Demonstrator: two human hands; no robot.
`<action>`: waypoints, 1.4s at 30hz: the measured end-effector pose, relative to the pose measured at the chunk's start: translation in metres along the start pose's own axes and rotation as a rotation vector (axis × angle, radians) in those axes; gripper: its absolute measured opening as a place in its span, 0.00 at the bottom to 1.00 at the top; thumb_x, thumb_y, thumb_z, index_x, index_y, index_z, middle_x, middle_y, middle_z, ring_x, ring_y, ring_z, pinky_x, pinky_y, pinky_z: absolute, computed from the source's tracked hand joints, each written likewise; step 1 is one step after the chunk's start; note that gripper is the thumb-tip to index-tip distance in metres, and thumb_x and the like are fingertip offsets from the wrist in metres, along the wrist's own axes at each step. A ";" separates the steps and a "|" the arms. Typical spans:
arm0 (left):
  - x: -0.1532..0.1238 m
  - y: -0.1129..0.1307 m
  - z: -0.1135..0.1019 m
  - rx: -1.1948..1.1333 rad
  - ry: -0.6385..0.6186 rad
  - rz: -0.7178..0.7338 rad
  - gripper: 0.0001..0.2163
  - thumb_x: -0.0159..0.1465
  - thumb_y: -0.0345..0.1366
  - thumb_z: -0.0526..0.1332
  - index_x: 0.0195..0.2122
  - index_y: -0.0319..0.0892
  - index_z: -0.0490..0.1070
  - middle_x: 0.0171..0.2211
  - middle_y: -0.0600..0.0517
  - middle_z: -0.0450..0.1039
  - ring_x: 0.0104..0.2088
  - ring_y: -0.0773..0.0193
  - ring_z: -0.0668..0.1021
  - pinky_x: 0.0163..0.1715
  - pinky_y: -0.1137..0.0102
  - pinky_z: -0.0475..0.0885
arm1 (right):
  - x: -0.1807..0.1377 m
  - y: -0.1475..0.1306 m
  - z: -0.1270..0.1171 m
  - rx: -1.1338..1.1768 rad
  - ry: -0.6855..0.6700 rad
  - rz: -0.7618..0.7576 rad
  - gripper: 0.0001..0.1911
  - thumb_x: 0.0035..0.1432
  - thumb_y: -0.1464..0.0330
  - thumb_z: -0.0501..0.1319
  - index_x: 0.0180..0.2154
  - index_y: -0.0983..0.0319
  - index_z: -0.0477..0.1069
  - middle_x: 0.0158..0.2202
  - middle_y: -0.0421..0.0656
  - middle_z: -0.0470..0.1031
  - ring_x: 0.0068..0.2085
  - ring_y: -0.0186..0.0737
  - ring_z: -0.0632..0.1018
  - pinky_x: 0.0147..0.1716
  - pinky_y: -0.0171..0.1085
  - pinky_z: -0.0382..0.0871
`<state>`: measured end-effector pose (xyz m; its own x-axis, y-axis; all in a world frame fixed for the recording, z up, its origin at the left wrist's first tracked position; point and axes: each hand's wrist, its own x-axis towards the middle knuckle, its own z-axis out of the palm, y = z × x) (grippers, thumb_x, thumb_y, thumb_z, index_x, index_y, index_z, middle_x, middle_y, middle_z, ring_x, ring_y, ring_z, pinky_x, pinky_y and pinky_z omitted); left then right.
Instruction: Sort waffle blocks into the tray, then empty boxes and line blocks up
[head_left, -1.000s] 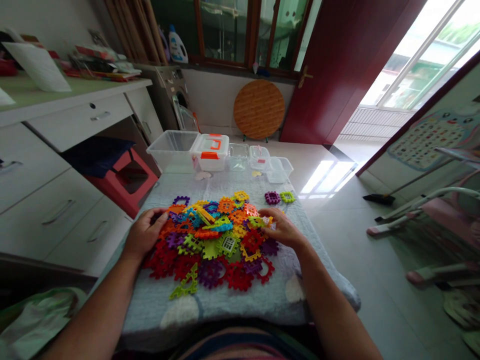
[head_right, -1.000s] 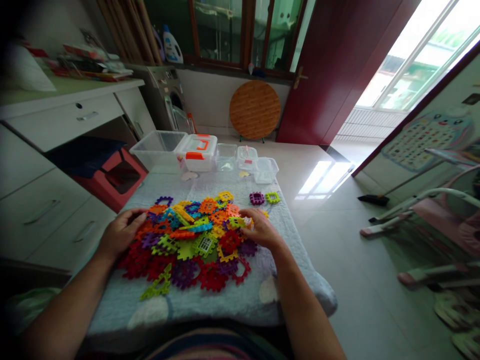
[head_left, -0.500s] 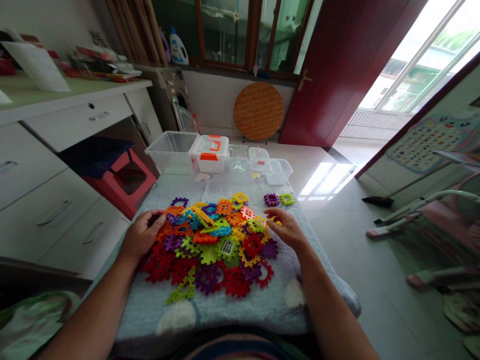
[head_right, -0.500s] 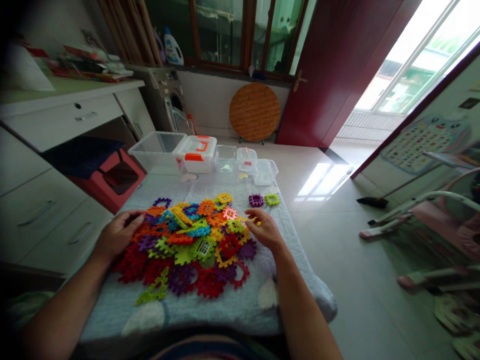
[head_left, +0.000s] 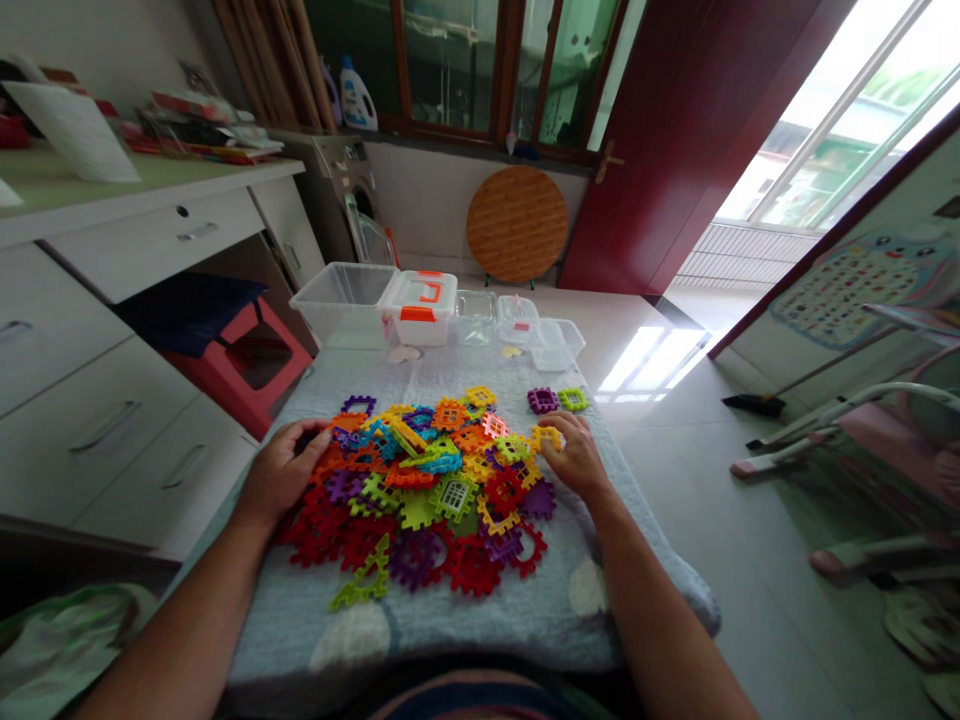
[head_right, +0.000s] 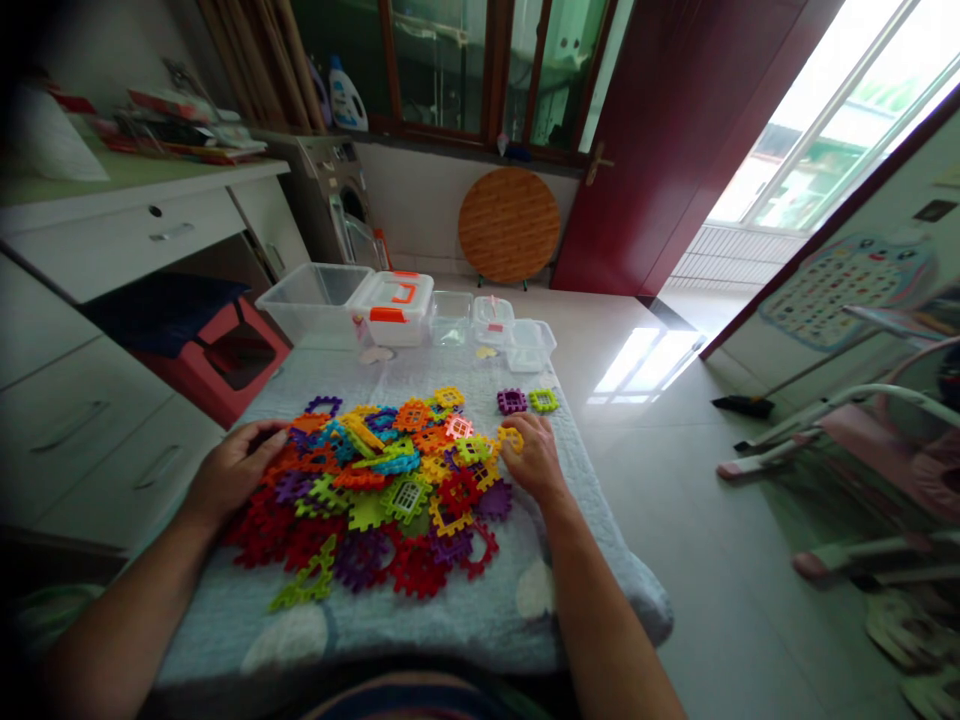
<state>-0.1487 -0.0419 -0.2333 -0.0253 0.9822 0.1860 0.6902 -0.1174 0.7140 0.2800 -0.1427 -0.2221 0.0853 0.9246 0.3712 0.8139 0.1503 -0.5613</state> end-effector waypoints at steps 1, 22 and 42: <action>0.000 -0.001 0.000 -0.001 -0.002 0.004 0.20 0.59 0.53 0.56 0.43 0.45 0.75 0.44 0.49 0.77 0.46 0.53 0.78 0.54 0.59 0.71 | 0.000 -0.005 0.000 0.041 -0.034 -0.049 0.13 0.55 0.70 0.59 0.43 0.59 0.75 0.48 0.46 0.76 0.50 0.47 0.73 0.55 0.48 0.63; 0.001 -0.001 -0.001 0.001 -0.010 0.007 0.18 0.60 0.53 0.57 0.42 0.46 0.74 0.44 0.50 0.78 0.44 0.54 0.78 0.54 0.61 0.71 | 0.036 0.039 -0.042 0.113 0.044 -0.011 0.23 0.52 0.67 0.64 0.51 0.60 0.71 0.50 0.48 0.74 0.48 0.45 0.76 0.50 0.46 0.70; -0.001 0.004 -0.002 -0.002 -0.001 0.002 0.18 0.59 0.53 0.57 0.41 0.45 0.74 0.43 0.49 0.77 0.45 0.52 0.78 0.54 0.60 0.71 | 0.091 0.096 -0.051 -0.239 -0.414 0.005 0.36 0.39 0.78 0.61 0.55 0.62 0.70 0.56 0.51 0.74 0.57 0.52 0.73 0.59 0.50 0.63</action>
<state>-0.1469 -0.0432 -0.2292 -0.0231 0.9822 0.1866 0.6886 -0.1197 0.7152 0.3955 -0.0622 -0.2043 -0.1071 0.9941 0.0156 0.9275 0.1056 -0.3586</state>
